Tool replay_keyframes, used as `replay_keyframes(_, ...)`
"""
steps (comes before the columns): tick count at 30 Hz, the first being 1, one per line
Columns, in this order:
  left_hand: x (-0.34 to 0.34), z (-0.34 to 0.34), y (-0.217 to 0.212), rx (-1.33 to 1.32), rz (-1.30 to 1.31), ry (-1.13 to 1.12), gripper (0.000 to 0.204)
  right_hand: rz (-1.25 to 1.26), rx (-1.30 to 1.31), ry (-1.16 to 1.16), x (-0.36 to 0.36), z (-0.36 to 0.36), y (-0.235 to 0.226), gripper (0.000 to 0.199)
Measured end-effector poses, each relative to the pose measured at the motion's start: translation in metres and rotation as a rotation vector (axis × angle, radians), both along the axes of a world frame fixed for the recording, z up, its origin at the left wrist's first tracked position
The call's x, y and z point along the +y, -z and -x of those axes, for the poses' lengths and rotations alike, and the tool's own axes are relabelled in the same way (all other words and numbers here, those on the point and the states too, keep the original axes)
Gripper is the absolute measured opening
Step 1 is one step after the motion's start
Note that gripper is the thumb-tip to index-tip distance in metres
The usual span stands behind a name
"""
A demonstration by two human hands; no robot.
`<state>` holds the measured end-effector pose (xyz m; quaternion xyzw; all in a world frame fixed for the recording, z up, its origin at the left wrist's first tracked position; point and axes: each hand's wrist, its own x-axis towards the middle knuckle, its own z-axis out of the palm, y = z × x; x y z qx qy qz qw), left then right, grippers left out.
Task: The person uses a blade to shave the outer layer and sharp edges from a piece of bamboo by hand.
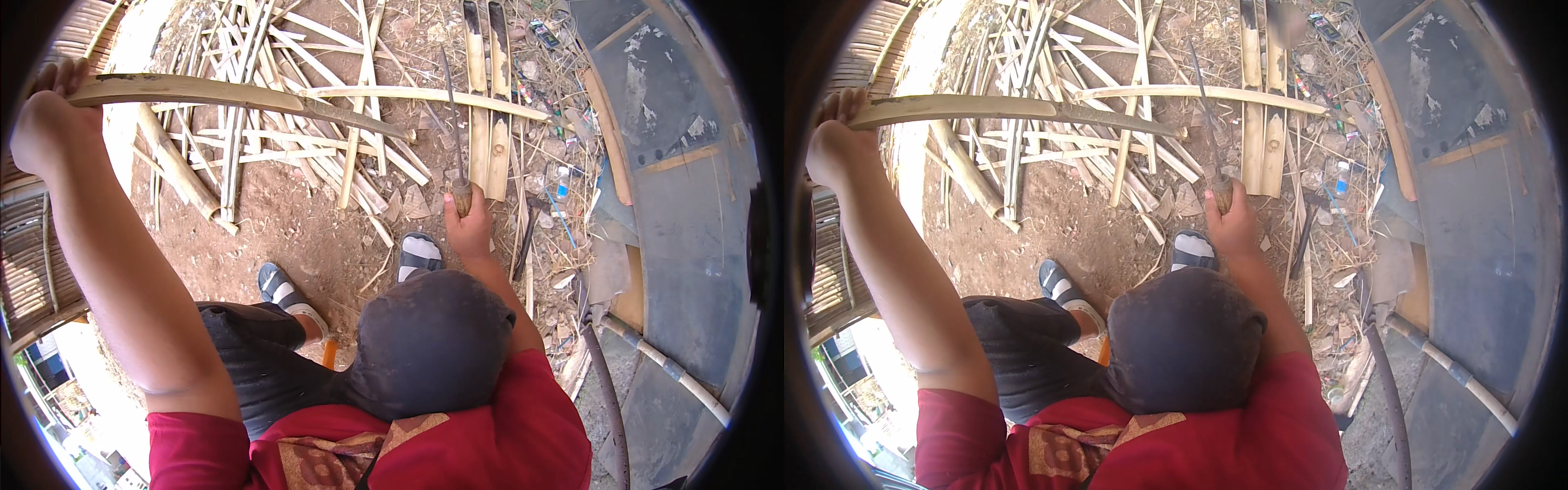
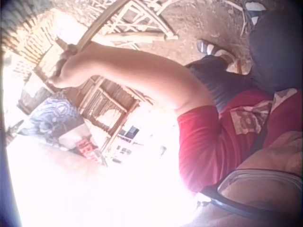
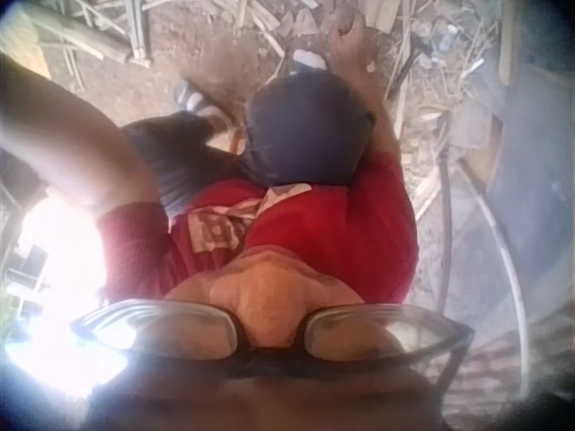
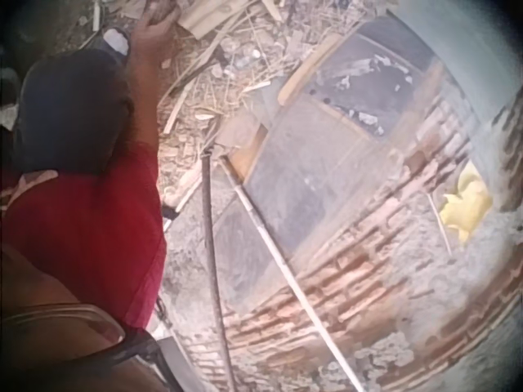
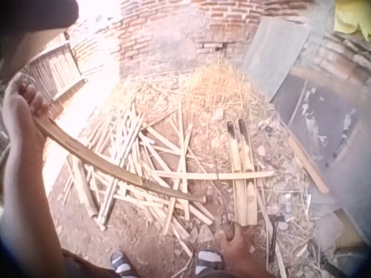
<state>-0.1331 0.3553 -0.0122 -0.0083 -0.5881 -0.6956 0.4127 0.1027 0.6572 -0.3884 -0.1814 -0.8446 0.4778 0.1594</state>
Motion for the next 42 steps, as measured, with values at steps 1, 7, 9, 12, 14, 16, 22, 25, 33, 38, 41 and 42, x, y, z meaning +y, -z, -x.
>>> replay_keyframes(1,-0.011,0.008,0.0,0.041,-0.049,0.038,0.021,-0.074,-0.422,0.022,-0.006,0.001,-0.002,0.055)
replay_keyframes(7,-0.016,0.005,0.005,0.032,0.078,0.037,0.014,-0.053,-0.529,-0.113,0.006,0.013,0.045,0.039)
replay_keyframes(9,-0.013,0.001,0.005,0.033,0.014,0.021,0.012,0.043,-0.447,-0.069,0.007,0.015,0.025,0.036)
replay_keyframes(12,-0.015,-0.001,0.009,0.049,-0.086,0.005,0.01,0.21,-0.268,-0.033,0.004,0.019,-0.031,0.042)
replay_keyframes(14,-0.022,-0.001,0.01,0.075,-0.135,0.043,0.008,0.153,-0.284,-0.021,0.003,0.014,-0.023,0.043)
replay_keyframes(16,-0.01,-0.004,0.011,0.047,-0.078,-0.016,0.007,-0.003,-0.402,-0.083,0.007,0.006,0.011,0.044)
replay_keyframes(22,-0.042,0.0,0.012,0.06,0.024,0.081,0.005,-0.069,-0.665,-0.226,0.027,0.007,0.047,0.045)
replay_keyframes(25,-0.032,-0.008,0.018,0.056,0.009,0.022,0.005,0.04,-0.566,-0.187,0.02,0.009,-0.024,0.043)
replay_keyframes(33,-0.009,-0.011,0.013,0.054,0.027,0.015,0.003,-0.131,-0.565,-0.12,0.013,-0.006,0.06,0.048)
replay_keyframes(38,-0.016,-0.02,0.014,0.06,-0.002,0.069,0.013,-0.098,-0.687,-0.18,0.023,0.01,0.024,0.047)
replay_keyframes(41,-0.008,-0.025,0.016,0.045,0.004,-0.04,0.01,-0.034,-0.539,-0.139,0.024,0.009,-0.027,0.039)
replay_keyframes(42,-0.007,-0.024,0.018,0.038,0.008,-0.042,0.009,0.033,-0.497,-0.112,0.024,0.008,-0.044,0.037)
